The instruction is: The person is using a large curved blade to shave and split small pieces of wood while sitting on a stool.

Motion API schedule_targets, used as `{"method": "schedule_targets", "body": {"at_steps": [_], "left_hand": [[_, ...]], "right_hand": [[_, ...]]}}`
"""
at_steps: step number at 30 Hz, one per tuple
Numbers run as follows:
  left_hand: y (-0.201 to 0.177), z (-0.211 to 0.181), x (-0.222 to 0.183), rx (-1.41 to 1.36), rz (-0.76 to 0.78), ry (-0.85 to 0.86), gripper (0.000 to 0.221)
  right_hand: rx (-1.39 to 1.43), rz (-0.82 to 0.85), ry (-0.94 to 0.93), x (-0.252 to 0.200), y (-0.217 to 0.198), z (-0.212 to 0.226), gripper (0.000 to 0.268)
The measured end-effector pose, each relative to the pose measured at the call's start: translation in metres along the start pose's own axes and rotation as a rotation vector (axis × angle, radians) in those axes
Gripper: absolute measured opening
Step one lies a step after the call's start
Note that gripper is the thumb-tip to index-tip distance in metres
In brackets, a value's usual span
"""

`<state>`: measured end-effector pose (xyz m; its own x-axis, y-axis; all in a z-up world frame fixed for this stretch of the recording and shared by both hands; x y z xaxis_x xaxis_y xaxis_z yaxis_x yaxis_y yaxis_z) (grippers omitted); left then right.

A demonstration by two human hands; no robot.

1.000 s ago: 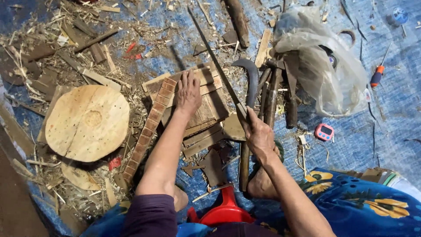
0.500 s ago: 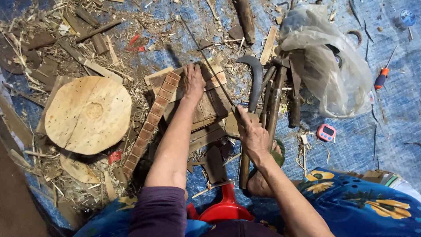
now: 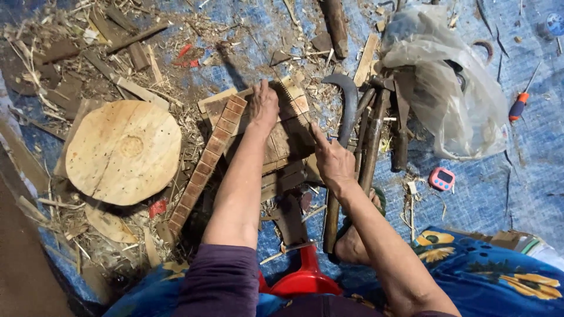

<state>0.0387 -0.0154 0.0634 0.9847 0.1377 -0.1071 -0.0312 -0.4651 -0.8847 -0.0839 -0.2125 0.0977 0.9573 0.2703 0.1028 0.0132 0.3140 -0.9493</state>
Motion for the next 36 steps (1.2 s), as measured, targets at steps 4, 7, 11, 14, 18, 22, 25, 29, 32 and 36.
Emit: {"method": "schedule_targets", "body": {"at_steps": [4, 7, 11, 14, 18, 22, 25, 29, 32, 36], "left_hand": [[0.029, 0.014, 0.011, 0.024, -0.021, -0.007, 0.032], [0.041, 0.018, 0.02, 0.039, -0.067, 0.001, 0.024], [0.051, 0.027, 0.022, -0.073, -0.018, -0.078, 0.03], [0.051, 0.029, 0.027, -0.113, -0.003, -0.133, 0.036], [0.07, 0.039, 0.03, -0.046, -0.044, -0.083, 0.029], [0.052, 0.036, 0.028, -0.125, 0.011, -0.132, 0.039], [0.056, 0.035, 0.035, -0.001, 0.0, -0.099, 0.035], [0.042, 0.033, 0.031, -0.143, 0.019, -0.147, 0.035], [0.058, 0.042, 0.034, -0.143, 0.043, -0.145, 0.036], [0.071, 0.048, 0.042, -0.089, 0.068, -0.155, 0.044]], "right_hand": [[-0.008, 0.022, -0.006, -0.029, -0.016, -0.001, 0.064], [-0.026, 0.052, 0.01, -0.033, -0.012, -0.011, 0.066], [-0.038, 0.045, -0.009, 0.0, 0.021, -0.011, 0.07], [-0.023, 0.062, 0.011, -0.003, 0.01, -0.009, 0.07], [0.02, 0.101, 0.034, -0.038, -0.019, -0.009, 0.066], [-0.086, -0.049, -0.115, 0.005, 0.0, 0.002, 0.065], [-0.078, 0.037, -0.057, 0.018, 0.009, 0.001, 0.072], [-0.048, 0.011, -0.058, -0.02, -0.015, -0.002, 0.07], [-0.052, 0.023, -0.049, -0.011, 0.002, -0.009, 0.068], [-0.096, -0.018, -0.064, 0.028, 0.024, -0.005, 0.067]]}}
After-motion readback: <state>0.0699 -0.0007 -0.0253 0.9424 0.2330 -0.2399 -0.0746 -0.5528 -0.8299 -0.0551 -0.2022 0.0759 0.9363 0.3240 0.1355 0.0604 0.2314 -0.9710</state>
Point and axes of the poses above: each hand's wrist, its own x-axis towards the middle knuckle, its own y-axis out of the palm, z = x × y, the point moved 6 cm from there along x, towards the middle knuckle, and after that the axes turned 7 degrees about -y, right-handed, at the moved point
